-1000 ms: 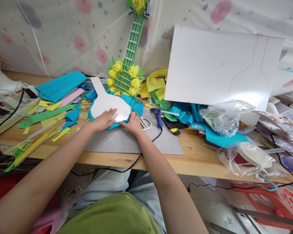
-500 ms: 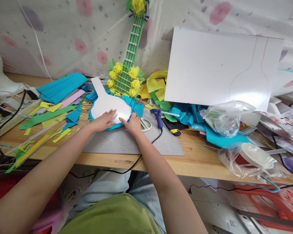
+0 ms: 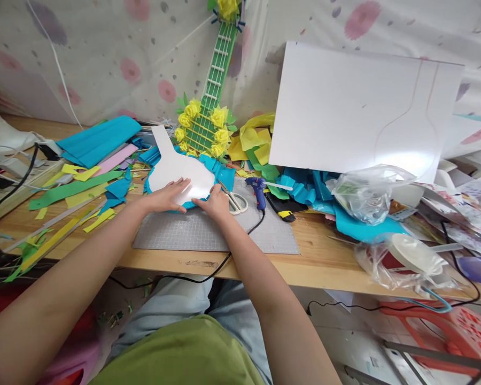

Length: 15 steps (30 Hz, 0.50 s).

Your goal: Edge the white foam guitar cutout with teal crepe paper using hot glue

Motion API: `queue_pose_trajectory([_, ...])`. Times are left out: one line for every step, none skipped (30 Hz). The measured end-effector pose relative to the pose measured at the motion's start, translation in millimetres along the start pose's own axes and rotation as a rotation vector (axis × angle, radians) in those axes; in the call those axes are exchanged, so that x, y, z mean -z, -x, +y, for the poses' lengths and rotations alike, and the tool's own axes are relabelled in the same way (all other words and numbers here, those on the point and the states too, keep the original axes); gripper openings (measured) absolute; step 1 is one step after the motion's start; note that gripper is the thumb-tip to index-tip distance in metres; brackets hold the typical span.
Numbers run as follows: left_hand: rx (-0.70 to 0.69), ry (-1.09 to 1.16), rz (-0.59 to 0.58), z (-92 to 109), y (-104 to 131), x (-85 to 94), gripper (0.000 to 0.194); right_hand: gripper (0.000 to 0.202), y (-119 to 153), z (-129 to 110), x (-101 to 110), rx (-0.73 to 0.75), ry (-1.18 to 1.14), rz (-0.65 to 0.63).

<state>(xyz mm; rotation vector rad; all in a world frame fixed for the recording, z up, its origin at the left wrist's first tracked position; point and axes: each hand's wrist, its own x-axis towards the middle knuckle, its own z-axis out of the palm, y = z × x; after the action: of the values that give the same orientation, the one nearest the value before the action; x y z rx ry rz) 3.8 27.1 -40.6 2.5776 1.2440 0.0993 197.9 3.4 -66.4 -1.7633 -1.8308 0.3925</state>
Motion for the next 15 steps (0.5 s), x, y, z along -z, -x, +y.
queue_pose_trajectory([0.000, 0.007, 0.008, -1, 0, -0.6, 0.104, 0.056, 0, -2, -1, -0.013, 0.003, 0.007])
queue_pose_trajectory([-0.003, 0.014, 0.016, -2, 0, -0.8, 0.102, 0.056, 0, -3, 0, -0.021, 0.002, 0.014])
queue_pose_trajectory([-0.005, 0.021, 0.021, -2, 0, -0.7, 0.100, 0.056, 0, -2, 0, -0.020, -0.005, 0.015])
queue_pose_trajectory([-0.007, 0.029, 0.024, -2, 1, -0.2, 0.097, 0.056, -1, -1, 2, -0.011, -0.022, 0.010])
queue_pose_trajectory([-0.008, 0.039, 0.025, -1, 2, 0.5, 0.094, 0.056, -1, 3, 5, 0.005, -0.054, -0.007])
queue_pose_trajectory([-0.006, 0.049, 0.024, -1, 3, 1.4, 0.092, 0.056, -2, 7, 8, 0.026, -0.104, -0.040])
queue_pose_trajectory([-0.002, 0.058, 0.023, 0, 5, 2.3, 0.090, 0.056, -4, 13, 11, 0.050, -0.173, -0.092])
queue_pose_trajectory([0.004, 0.065, 0.021, 1, 6, 3.2, 0.089, 0.055, -6, 19, 15, 0.074, -0.257, -0.155])
queue_pose_trajectory([0.012, 0.071, 0.019, 3, 7, 4.1, 0.088, 0.054, -8, 25, 19, 0.096, -0.349, -0.222])
queue_pose_trajectory([0.021, 0.073, 0.021, 4, 9, 4.8, 0.087, 0.053, -10, 30, 22, 0.111, -0.433, -0.277])
queue_pose_trajectory([0.035, 0.073, 0.026, 7, 10, 5.5, 0.086, 0.052, -12, 34, 25, 0.116, -0.497, -0.317])
queue_pose_trajectory([0.056, 0.069, 0.036, 9, 11, 6.0, 0.086, 0.050, -14, 36, 27, 0.112, -0.533, -0.335])
queue_pose_trajectory([0.080, 0.060, 0.047, 12, 12, 6.4, 0.086, 0.048, -16, 37, 29, 0.100, -0.541, -0.337])
queue_pose_trajectory([0.103, 0.047, 0.058, 16, 12, 6.7, 0.085, 0.047, -17, 37, 29, 0.085, -0.529, -0.327])
queue_pose_trajectory([0.124, 0.032, 0.065, 19, 12, 6.9, 0.086, 0.045, -18, 37, 29, 0.071, -0.506, -0.314])
